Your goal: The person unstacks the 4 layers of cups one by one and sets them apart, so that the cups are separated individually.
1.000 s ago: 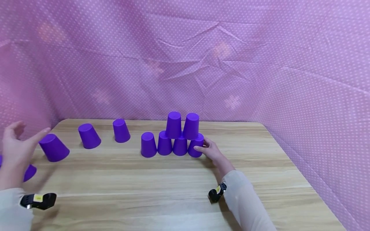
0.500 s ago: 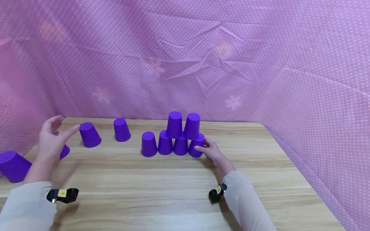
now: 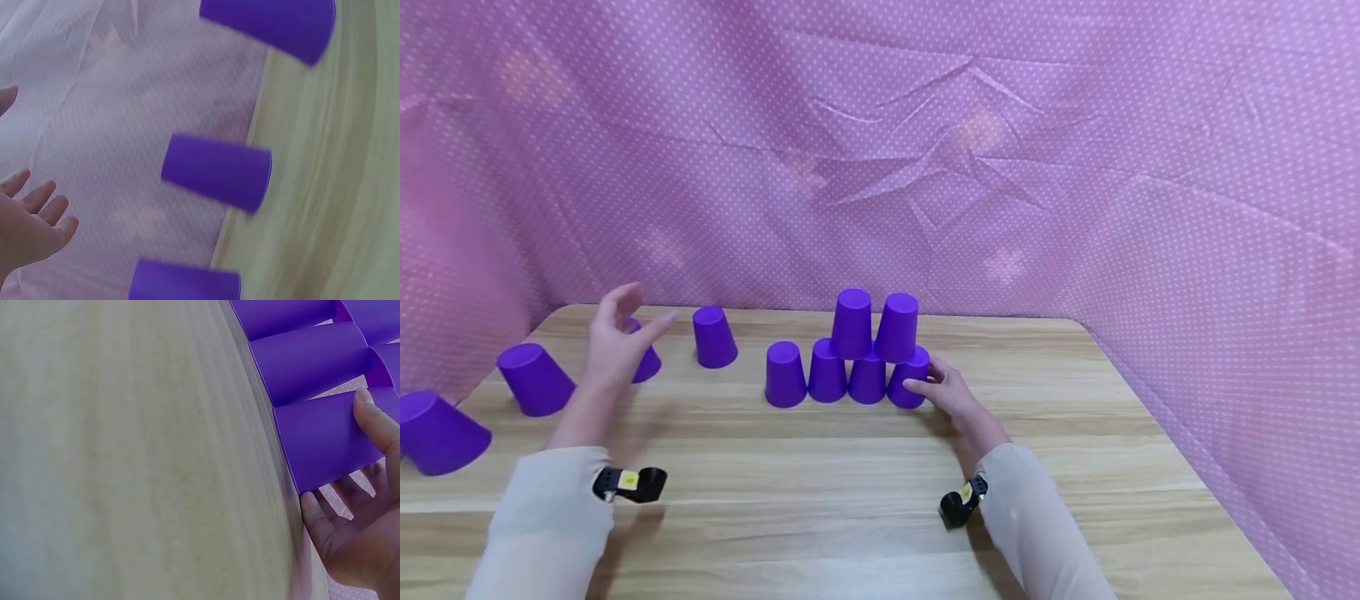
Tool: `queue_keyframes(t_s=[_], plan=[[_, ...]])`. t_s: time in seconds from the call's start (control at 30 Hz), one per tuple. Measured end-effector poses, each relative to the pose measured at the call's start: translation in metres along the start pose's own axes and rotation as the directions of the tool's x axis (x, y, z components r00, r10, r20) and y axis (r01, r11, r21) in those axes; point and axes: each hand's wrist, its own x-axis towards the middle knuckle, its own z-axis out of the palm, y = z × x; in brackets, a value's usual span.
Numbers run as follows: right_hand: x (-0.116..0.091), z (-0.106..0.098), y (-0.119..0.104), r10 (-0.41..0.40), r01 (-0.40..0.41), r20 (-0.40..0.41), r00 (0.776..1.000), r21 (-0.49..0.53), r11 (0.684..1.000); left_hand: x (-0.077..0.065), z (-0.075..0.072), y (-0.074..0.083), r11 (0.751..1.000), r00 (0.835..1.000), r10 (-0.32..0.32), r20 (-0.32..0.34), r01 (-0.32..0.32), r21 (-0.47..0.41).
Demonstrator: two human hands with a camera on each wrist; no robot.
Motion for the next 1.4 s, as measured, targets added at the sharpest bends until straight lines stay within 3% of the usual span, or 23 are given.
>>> queue_keyframes(t_s=[0.23, 0.47, 0.83, 1.1, 1.23, 1.4], plan=[[0.006, -0.001, 0.008, 0.005, -0.005, -0.011, 1.0, 0.006, 1.0, 0.001, 0.041, 0.018, 0.989, 0.998, 0.013, 0.06, -0.004, -0.146], [0.006, -0.001, 0.007, 0.007, -0.007, -0.011, 1.0, 0.002, 1.0, 0.003, 0.075, 0.025, 0.983, 0.989, 0.065, 0.133, -0.04, -0.177], [0.004, -0.002, 0.006, 0.005, -0.005, -0.002, 1.0, 0.011, 1.0, 0.002, 0.124, 0.036, 0.969, 0.962, 0.099, 0.253, -0.036, -0.242], [0.004, -0.003, 0.007, 0.009, -0.009, -0.004, 1.0, 0.014, 1.0, -0.005, 0.154, 0.039, 0.952, 0.943, 0.151, 0.297, -0.058, -0.301], [0.004, -0.003, 0.007, 0.008, -0.008, -0.003, 1.0, 0.013, 1.0, -0.007, 0.165, 0.042, 0.959, 0.934, 0.147, 0.326, -0.055, -0.276], [0.004, -0.003, 0.006, 0.009, -0.009, -0.001, 1.0, 0.012, 1.0, -0.008, 0.177, 0.042, 0.965, 0.936, 0.129, 0.329, -0.042, -0.258]])
